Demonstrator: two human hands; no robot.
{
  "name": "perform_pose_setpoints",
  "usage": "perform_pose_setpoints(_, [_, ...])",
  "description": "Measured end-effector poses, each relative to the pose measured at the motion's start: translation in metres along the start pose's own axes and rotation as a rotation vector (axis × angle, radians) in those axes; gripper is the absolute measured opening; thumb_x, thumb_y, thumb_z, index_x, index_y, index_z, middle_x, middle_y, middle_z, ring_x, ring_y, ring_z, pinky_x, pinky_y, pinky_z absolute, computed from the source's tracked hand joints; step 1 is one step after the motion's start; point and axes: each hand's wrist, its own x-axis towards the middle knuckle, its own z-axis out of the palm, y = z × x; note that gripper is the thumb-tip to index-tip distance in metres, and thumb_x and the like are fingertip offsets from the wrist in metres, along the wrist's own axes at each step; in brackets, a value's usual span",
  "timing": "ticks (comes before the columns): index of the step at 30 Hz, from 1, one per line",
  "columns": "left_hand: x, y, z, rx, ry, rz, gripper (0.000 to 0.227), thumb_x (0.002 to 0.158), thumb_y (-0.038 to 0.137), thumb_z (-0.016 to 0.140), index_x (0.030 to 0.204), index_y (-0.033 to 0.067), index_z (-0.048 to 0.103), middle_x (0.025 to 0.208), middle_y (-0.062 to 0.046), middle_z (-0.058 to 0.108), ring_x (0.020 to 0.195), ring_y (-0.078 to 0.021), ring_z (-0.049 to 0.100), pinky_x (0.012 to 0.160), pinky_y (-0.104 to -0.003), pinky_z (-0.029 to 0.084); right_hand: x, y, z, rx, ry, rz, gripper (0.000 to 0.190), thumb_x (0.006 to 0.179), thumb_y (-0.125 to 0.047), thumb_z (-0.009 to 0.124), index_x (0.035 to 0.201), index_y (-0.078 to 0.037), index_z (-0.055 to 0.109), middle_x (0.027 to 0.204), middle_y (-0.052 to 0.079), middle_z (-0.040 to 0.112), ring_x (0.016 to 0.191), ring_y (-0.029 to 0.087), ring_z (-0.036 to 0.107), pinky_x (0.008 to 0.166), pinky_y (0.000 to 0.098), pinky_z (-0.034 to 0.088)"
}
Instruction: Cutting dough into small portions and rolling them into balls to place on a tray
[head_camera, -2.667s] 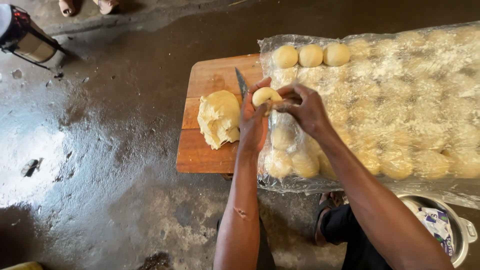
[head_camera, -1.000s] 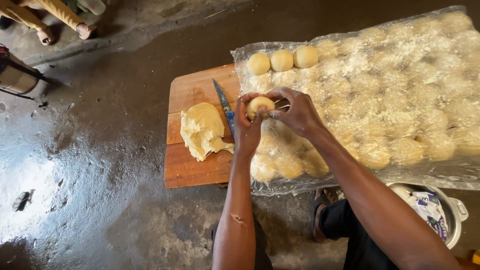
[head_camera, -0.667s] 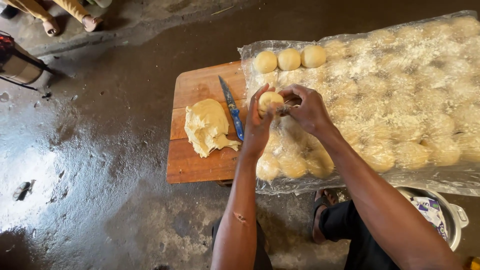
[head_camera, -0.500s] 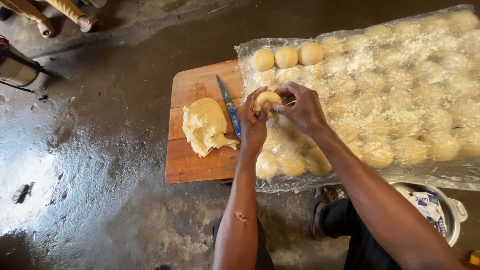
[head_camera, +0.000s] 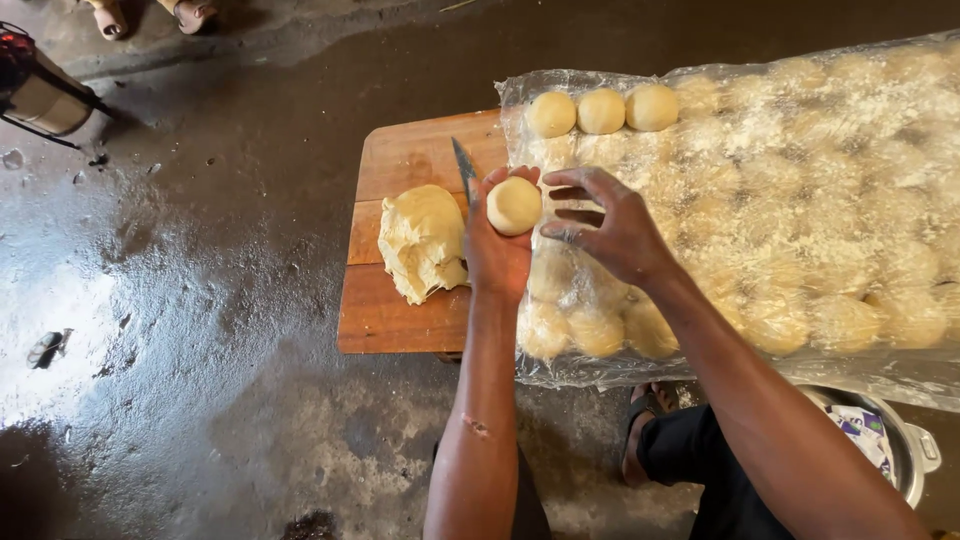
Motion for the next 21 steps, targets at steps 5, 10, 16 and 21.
perform_pose_setpoints(5, [-0.012, -0.004, 0.014, 0.079, -0.09, 0.003, 0.047, 0.113, 0.048, 0.054, 0.135, 0.0078, 0.065, 0.124, -0.019, 0.076, 0.12, -0.0326, 0.073, 0.093, -0.047, 0.065, 0.003, 0.005, 0.013, -0.004, 0.059, -0.098, 0.071, 0.082, -0.009, 0.093, 0.146, -0.003, 0.062, 0.14, 0.02, 0.062, 0.122, 0.034, 0.069, 0.1, 0.0415, 0.064])
perform_pose_setpoints(10, [-0.012, -0.01, 0.015, 0.078, -0.084, -0.001, 0.048, 0.11, 0.049, 0.059, 0.127, 0.0059, 0.071, 0.117, -0.017, 0.078, 0.112, -0.0295, 0.076, 0.088, -0.043, 0.067, 0.001, -0.008, 0.018, -0.122, 0.111, -0.091, 0.073, 0.081, -0.01, 0.095, 0.146, -0.002, 0.063, 0.135, 0.024, 0.065, 0.114, 0.036, 0.073, 0.095, 0.04, 0.066])
perform_pose_setpoints(16, [-0.016, -0.024, 0.025, 0.158, -0.117, -0.09, 0.059, 0.107, 0.051, 0.061, 0.147, 0.007, 0.066, 0.136, -0.017, 0.07, 0.119, -0.0299, 0.071, 0.099, -0.047, 0.063, 0.002, 0.0, 0.0, -0.263, 0.146, 0.081, 0.088, 0.081, -0.022, 0.094, 0.157, -0.008, 0.051, 0.133, 0.018, 0.065, 0.112, 0.033, 0.074, 0.099, 0.0432, 0.066])
perform_pose_setpoints(21, [-0.038, -0.004, 0.055, 0.528, -0.169, 0.002, 0.079, 0.104, 0.065, 0.049, 0.167, 0.0178, 0.039, 0.178, -0.017, 0.021, 0.164, -0.0452, 0.01, 0.131, -0.065, 0.011, 0.012, 0.018, -0.022, -0.179, 0.253, 0.076, 0.069, 0.084, -0.02, 0.095, 0.145, -0.008, 0.064, 0.127, 0.019, 0.067, 0.114, 0.037, 0.072, 0.098, 0.0442, 0.064])
